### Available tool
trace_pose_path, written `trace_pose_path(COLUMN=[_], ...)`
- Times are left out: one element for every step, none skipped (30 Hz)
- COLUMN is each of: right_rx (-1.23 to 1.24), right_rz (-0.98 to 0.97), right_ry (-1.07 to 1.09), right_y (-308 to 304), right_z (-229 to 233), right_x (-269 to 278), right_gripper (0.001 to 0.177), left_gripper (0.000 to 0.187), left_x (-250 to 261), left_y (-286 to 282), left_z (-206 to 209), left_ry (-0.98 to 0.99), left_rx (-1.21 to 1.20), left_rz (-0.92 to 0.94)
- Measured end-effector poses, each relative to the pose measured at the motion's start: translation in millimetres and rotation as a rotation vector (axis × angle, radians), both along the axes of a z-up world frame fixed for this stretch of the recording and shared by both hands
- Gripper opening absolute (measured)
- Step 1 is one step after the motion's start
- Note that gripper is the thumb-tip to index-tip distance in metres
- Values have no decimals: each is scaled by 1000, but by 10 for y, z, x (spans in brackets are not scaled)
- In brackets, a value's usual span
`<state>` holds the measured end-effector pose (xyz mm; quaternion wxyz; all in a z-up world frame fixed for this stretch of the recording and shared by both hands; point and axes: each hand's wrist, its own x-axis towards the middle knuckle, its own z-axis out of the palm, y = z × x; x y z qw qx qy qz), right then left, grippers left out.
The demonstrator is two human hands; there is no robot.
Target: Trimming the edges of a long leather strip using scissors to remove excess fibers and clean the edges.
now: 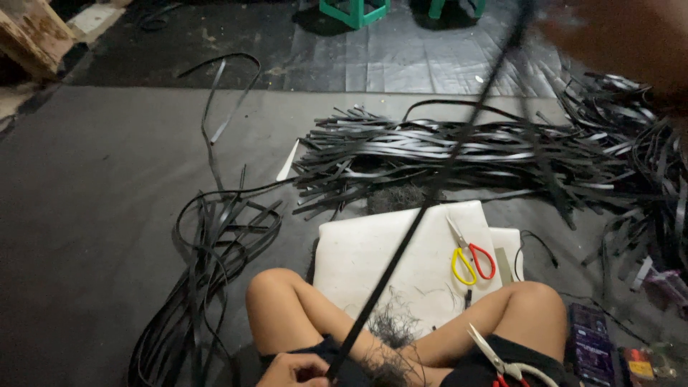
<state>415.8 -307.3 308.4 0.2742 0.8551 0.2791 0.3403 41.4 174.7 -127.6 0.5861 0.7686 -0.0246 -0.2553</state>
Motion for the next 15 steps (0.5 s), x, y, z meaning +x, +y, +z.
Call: trace_pose_path(right_rx=[4, 109, 214, 217, 274, 333, 331, 347, 368, 368, 280, 184, 182, 432, 690], right_rz=[1, -14, -30, -30, 24, 82, 76, 161, 250, 244, 0, -248, -250, -558, -854], right_ry=[-8, 73, 165, 167, 334, 502, 502, 625, 750, 753, 924, 1085, 1087, 1018, 915], right_y=[259, 522, 786, 923, 1043, 1168, 1114, 1061, 1003, 828, 661, 483, 581, 679, 767], right_z=[13, 22, -14, -139, -259, -379, -718, -1059, -1409, -1926, -2424, -2898, -2626, -2356, -2080], right_x=[-73, -142, -224, -392, -567, -744, -862, -981, -1102, -1194, -1340, -1553, -1927, -2295, -2664], right_gripper=[15, 30, 54, 54, 43, 33, 33, 43, 61, 61, 40, 39, 39, 31, 27], left_gripper=[12, 16, 24, 24, 23, 26, 26, 22, 20, 20, 17, 15, 15, 16, 18], left_x=[59, 121, 131, 182, 235, 286, 336, 386, 427, 439, 447, 453, 434, 419, 379], left_y=[-167, -331, -493, -593, -708, -820, -911, -1001, -1093, -1162, -1223, -1283, -1283, -1285, -1303], left_z=[195, 384, 561, 574, 586, 595, 552, 509, 464, 426, 396, 364, 143, -80, -295], left_ry=[-8, 115, 247, 248, 144, 40, 43, 42, 43, 48, 115, 182, 185, 126, 73], left_rx=[4, -144, -292, -289, -342, -396, -399, -425, -450, -451, -438, -423, -426, -416, -405], left_rz=[1, 217, 433, 435, 466, 497, 492, 507, 522, 517, 566, 614, 614, 615, 619])
